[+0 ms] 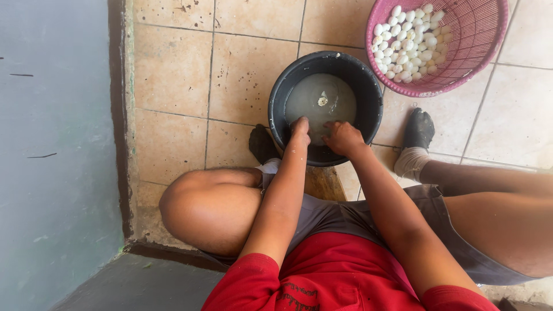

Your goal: The person sits on the floor and peels hard-boiled eggs one by one. They dip each egg into a black bucket of water, rub the shell to loosen it, peel it off by hand, and place the peeled egg into a pink basket.

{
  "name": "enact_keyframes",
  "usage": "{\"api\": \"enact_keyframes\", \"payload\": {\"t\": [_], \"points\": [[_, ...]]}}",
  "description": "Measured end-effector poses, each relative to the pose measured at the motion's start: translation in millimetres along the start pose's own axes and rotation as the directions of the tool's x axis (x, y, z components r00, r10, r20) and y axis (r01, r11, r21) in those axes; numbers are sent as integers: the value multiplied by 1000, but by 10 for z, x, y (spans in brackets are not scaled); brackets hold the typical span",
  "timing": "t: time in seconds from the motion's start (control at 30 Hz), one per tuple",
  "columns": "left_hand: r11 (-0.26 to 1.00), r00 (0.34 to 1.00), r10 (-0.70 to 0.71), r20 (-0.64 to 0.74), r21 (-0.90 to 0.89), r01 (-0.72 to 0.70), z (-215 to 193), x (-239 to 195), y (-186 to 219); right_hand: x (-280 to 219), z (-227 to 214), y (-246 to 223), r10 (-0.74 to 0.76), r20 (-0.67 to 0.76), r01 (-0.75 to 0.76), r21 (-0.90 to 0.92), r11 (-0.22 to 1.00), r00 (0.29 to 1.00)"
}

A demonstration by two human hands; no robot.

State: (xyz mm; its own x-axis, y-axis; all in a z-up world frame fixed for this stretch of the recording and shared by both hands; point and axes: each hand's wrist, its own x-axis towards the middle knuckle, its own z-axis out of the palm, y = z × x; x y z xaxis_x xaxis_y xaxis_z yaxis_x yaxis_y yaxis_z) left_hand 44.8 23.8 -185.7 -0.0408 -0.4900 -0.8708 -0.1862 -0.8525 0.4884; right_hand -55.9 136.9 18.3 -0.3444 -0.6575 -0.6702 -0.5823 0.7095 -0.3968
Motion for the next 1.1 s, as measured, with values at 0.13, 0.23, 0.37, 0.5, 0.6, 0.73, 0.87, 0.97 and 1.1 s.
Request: {"api": "enact_keyframes", "payload": {"t": [0.13, 0.23, 0.37, 0.5, 0.6, 0.73, 0.87, 0.97, 1.1], "points": [[974, 981, -56, 184, -206, 94, 52, 31, 40, -79, -108, -108, 28, 6, -28, -29, 999, 1000], [983, 999, -27, 27, -180, 31, 91, -9, 7, -76, -74, -45, 31, -7, -31, -44, 999, 1000], [911, 969, 236, 77, -363, -194, 154, -186, 94, 49, 62, 68, 25, 7, -25, -69, 997, 1000], [970, 957, 244, 158, -52, -238, 619, -699, 322, 231, 221, 186, -5, -7, 4, -165, 986, 1000], [947, 740, 295, 604, -290, -140, 1186, -1207, 522, 256, 295, 280, 76, 99, -72, -46, 996, 992], [768, 480, 558, 677, -202, -608, 1539, -1564, 736, 233, 281, 282, 70, 56, -72, 40, 997, 996], [650, 492, 571, 657, 5, -760, 1138, -1210, 766, 319, 313, 266, 52, 13, -50, -81, 995, 999], [338, 703, 520, 486, 639, -691, 623, -714, 609, 467, 384, 309, 81, 117, -54, -218, 974, 990], [90, 912, 229, 340, 926, -367, 154, -222, 334, 631, 466, 337, 77, 293, 15, -298, 954, 953]]}}
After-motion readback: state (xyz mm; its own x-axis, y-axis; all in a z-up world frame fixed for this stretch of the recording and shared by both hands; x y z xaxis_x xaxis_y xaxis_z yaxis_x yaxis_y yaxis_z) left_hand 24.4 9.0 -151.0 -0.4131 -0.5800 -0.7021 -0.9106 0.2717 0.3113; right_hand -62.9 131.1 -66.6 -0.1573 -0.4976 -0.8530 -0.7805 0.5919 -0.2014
